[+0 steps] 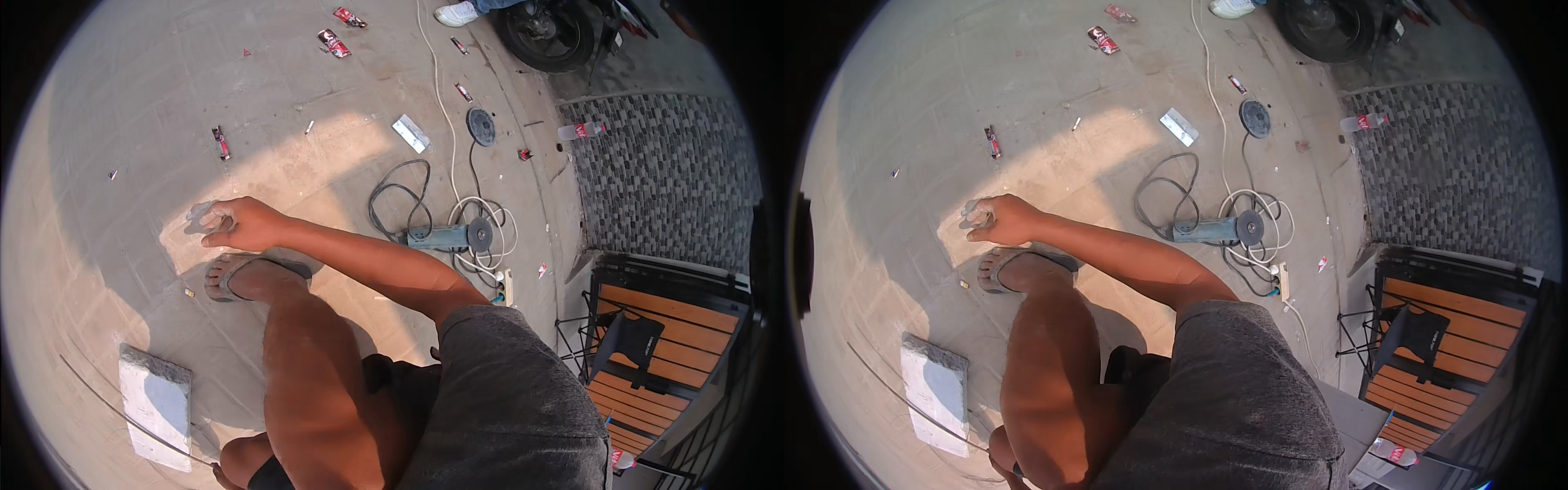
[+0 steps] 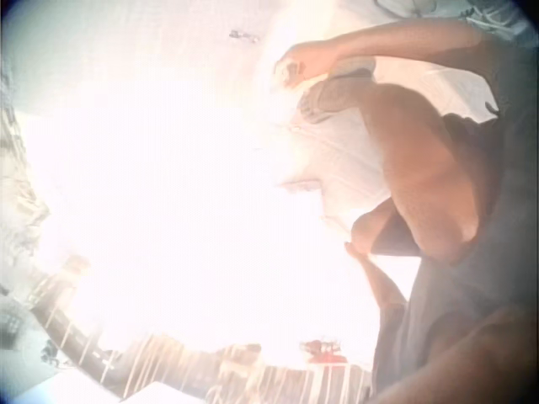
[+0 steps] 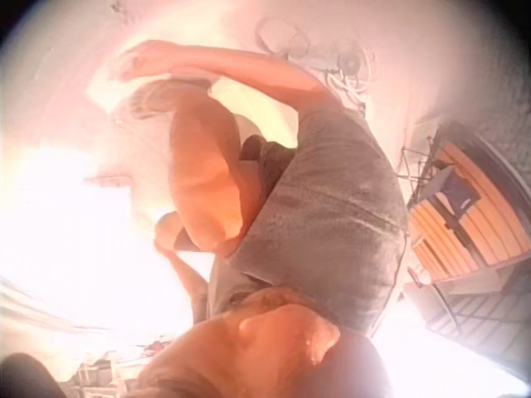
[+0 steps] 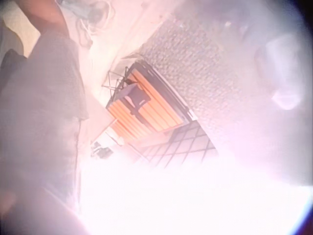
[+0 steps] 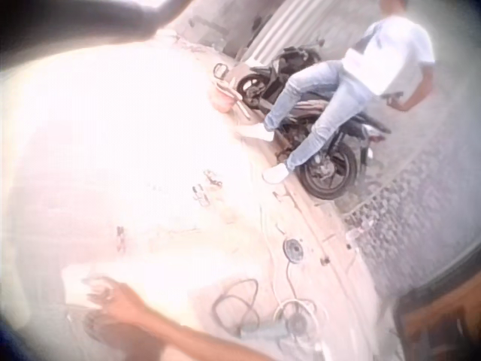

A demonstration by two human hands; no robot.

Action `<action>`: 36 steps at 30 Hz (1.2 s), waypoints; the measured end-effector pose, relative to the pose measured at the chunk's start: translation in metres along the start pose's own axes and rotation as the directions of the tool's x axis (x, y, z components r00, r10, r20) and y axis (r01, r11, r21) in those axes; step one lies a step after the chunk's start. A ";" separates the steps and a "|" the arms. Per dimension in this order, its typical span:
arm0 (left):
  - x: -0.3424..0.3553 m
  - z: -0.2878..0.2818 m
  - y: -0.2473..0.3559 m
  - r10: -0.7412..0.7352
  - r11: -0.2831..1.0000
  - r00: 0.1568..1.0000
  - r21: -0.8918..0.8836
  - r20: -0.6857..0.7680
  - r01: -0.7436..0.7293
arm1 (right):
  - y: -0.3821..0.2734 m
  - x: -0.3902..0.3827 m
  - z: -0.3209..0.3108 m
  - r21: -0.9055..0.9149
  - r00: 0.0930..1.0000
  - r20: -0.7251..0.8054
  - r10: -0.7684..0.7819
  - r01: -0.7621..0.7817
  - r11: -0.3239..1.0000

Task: The person uses an angle grinder to cut a white rectangular block on the ground and then picks up and holds two thin metal rods.

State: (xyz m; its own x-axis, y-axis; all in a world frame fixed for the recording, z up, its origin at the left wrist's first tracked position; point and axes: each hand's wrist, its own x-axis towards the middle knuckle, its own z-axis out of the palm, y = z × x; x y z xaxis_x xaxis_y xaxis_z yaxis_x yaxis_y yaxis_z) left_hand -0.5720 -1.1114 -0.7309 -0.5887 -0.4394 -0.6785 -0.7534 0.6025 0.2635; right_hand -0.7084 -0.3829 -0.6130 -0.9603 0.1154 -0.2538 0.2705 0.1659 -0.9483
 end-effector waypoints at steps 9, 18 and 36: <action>-0.044 0.005 0.050 0.466 0.839 0.687 0.525 -0.558 -0.143 | 0.201 -0.291 -0.150 0.880 -0.140 -0.474 0.869 -0.063 0.470; -0.084 0.039 0.287 0.870 0.189 0.408 0.578 0.277 -0.794 | 0.219 -0.301 -0.194 0.816 0.006 -0.381 0.924 -0.469 0.339; -0.018 0.060 0.192 0.813 0.236 0.570 0.827 0.121 -0.511 | 0.006 -0.110 -0.006 -0.263 0.919 -0.177 0.353 -0.390 0.883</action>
State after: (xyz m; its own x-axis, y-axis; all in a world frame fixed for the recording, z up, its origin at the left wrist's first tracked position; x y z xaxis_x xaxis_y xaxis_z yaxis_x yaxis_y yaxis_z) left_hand -0.6886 -0.9476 -0.7098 -0.9125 0.3197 -0.2554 0.3656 0.9173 -0.1580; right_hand -0.6005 -0.3889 -0.5898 -0.7750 0.3384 -0.5338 0.6307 0.3588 -0.6881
